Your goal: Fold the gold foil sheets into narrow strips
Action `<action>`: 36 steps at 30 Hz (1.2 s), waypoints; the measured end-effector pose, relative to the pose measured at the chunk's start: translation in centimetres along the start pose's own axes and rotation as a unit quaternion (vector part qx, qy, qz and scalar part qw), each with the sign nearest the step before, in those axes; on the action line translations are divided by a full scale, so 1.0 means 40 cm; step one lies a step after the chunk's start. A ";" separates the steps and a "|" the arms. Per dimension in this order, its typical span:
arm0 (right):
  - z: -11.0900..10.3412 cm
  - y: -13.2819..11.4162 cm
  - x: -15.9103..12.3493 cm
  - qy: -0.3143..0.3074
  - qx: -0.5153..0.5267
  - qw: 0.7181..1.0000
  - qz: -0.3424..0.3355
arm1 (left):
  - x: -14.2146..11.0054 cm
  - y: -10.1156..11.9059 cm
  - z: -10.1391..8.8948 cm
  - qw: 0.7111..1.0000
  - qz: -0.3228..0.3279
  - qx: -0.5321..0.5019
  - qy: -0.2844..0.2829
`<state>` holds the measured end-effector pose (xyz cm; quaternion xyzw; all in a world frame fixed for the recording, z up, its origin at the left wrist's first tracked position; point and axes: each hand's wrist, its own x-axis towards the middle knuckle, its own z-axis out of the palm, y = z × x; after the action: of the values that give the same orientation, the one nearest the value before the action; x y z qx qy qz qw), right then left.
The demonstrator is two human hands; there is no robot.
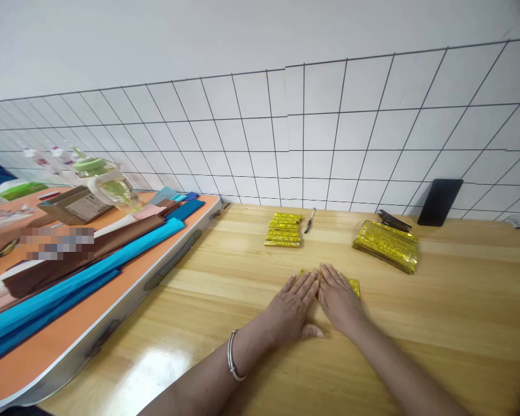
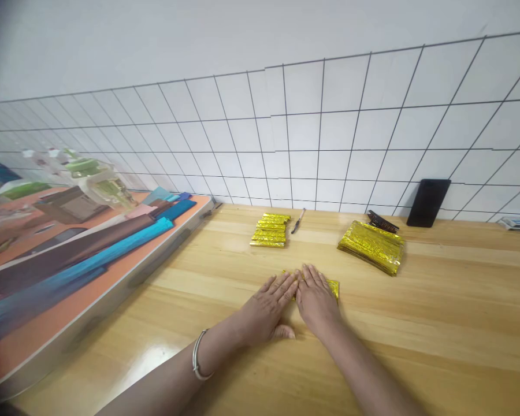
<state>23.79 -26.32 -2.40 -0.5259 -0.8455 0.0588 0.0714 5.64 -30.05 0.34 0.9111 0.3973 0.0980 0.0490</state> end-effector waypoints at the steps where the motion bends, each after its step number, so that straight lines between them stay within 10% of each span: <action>1: 0.001 0.000 0.000 0.000 0.000 1.000 -0.001 | 0.001 0.005 0.006 1.000 0.000 0.002 0.000; 36: 0.012 0.022 -0.011 0.032 -0.007 0.999 -0.029 | 0.046 0.039 0.068 0.999 -0.041 -0.021 0.015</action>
<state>24.67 -26.33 -3.05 -0.5030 -0.8582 0.0346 0.0963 8.55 -29.80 -1.81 0.8913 0.4327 0.1181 0.0655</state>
